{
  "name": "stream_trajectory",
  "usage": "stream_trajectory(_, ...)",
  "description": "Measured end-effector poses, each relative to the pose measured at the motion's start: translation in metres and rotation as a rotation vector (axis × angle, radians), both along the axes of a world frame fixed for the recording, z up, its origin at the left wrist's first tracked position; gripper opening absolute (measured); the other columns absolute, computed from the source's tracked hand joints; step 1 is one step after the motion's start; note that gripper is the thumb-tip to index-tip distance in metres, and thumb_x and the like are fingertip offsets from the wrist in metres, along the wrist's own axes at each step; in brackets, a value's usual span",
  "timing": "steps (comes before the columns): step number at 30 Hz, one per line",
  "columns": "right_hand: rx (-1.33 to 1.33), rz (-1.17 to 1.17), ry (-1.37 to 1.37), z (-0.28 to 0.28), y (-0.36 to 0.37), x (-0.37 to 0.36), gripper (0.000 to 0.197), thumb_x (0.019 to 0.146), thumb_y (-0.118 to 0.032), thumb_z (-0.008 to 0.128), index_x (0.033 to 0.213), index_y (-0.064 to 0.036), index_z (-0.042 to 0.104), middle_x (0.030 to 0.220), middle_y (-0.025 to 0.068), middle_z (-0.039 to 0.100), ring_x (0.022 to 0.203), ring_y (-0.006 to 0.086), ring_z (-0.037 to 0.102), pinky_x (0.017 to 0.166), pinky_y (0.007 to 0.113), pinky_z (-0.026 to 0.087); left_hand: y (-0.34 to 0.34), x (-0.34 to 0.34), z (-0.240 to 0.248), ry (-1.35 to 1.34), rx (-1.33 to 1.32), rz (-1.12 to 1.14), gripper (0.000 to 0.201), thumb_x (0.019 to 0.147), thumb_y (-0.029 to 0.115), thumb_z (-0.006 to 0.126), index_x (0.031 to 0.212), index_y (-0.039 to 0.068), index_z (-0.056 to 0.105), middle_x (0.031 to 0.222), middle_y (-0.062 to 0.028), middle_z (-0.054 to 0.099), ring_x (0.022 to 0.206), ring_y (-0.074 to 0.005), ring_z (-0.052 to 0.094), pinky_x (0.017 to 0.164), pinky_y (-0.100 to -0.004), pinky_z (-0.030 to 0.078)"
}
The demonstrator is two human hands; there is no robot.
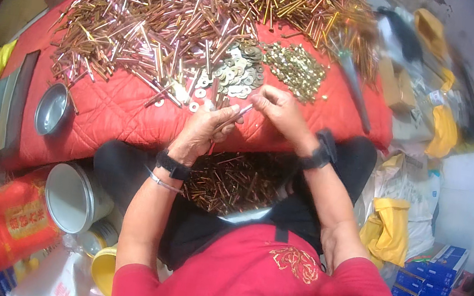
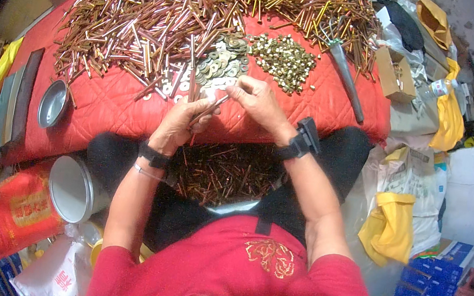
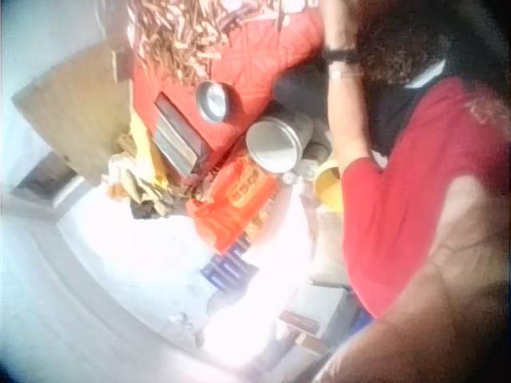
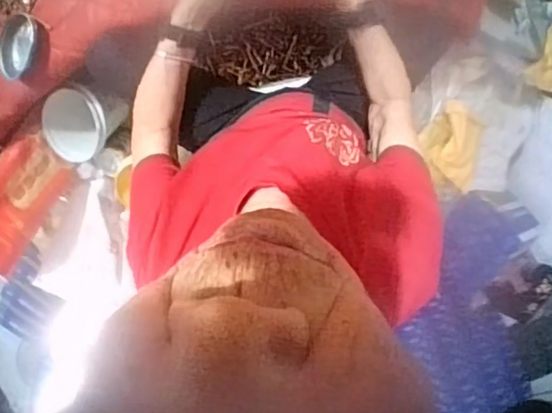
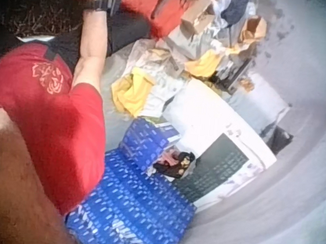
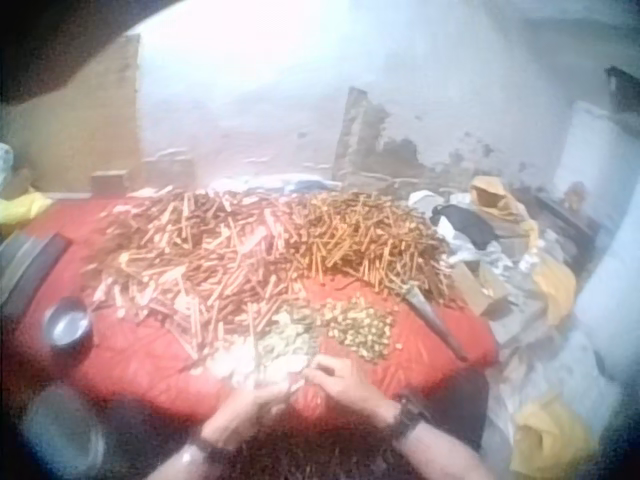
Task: Manual assembly of small metal tubes and washers into finished units.
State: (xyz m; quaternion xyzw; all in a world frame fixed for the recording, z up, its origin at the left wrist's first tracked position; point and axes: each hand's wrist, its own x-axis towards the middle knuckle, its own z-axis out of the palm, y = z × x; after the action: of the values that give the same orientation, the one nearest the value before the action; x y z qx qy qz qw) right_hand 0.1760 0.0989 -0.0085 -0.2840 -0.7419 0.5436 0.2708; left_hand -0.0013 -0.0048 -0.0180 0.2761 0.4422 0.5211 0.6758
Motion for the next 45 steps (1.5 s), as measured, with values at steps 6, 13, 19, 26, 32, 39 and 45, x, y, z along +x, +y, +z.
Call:
stream_trajectory(6,-0.091,-0.203,-0.073,0.016,0.036,0.012,0.04,0.092,-0.041,0.056,0.083,-0.0024,0.061,0.07,0.0014,0.054,0.066,0.009,0.05,0.061,0.026,0.042,-0.007,-0.005,0.018,0.455,0.257,0.026,0.03,0.092,0.034,0.058,0.088,0.004,0.064,0.072,0.0001,0.058,0.055,-0.0034,0.045,0.044,-0.0204,0.032)
stream_trajectory(13,0.932,-0.403,-0.46,-0.016,0.176,-0.014,0.016,0.081,-0.004,0.055,0.096,-0.0059,0.06,0.097,0.0169,0.053,0.088,0.037,0.059,0.076,0.044,0.049,0.004,-0.018,0.0,-0.283,0.074,0.109,0.033,0.094,0.022,0.052,0.112,-0.004,0.056,0.084,-0.004,0.056,0.073,-0.0109,0.053,0.059,-0.0199,0.041)
stream_trajectory(19,1.135,-0.279,-0.866,-0.024,0.223,-0.023,0.016,0.079,-0.004,0.055,0.093,-0.0097,0.06,0.096,0.0122,0.057,0.095,0.0316,0.057,0.081,0.043,0.045,0.013,-0.029,-0.014,-0.494,0.064,0.324,0.049,0.082,-0.003,0.05,0.129,-0.009,0.04,0.109,-0.0151,0.057,0.084,-0.0153,0.059,0.071,-0.025,0.051)
stream_trajectory(26,1.244,-0.322,-0.323,0.018,0.198,-0.002,0.022,0.076,0.003,0.054,0.093,-0.0097,0.057,0.088,0.0085,0.062,0.086,0.0279,0.06,0.079,0.042,0.044,0.011,-0.03,-0.005,-0.483,0.163,0.403,0.043,0.094,0.019,0.055,0.131,0.002,0.039,0.112,-0.0182,0.058,0.085,-0.0258,0.065,0.073,-0.0404,0.059)
stream_trajectory(32,1.042,-0.165,-0.153,0.024,0.054,-0.001,0.022,0.084,-0.006,0.058,0.106,-0.0092,0.058,0.095,0.0131,0.061,0.087,0.0325,0.061,0.074,0.04,0.05,0.014,-0.045,-0.049,-0.721,0.256,0.17,0.032,0.094,0.023,0.057,0.117,0.002,0.051,0.097,-0.0093,0.061,0.066,-0.0104,0.058,0.051,-0.0221,0.05)
stream_trajectory(39,0.777,-0.024,-0.294,-0.006,-0.003,-0.026,0.024,0.083,-0.015,0.063,0.106,-0.0126,0.06,0.086,0.0117,0.058,0.081,0.0319,0.061,0.07,0.041,0.05,0.017,-0.031,-0.028,-0.43,0.111,0.453,0.016,0.09,0.007,0.06,0.104,0.0,0.059,0.083,-0.005,0.061,0.067,-0.012,0.059,0.058,-0.0247,0.053)
stream_trajectory(45,0.738,-0.132,-0.318,-0.016,0.032,0.016,0.022,0.081,-0.012,0.063,0.102,-0.0059,0.061,0.09,0.014,0.06,0.081,0.0304,0.061,0.073,0.038,0.05,0.016,-0.029,-0.03,-0.407,0.112,0.515,0.02,0.09,0.012,0.061,0.105,-0.001,0.06,0.084,-0.0058,0.062,0.073,-0.0158,0.062,0.068,-0.0297,0.057)
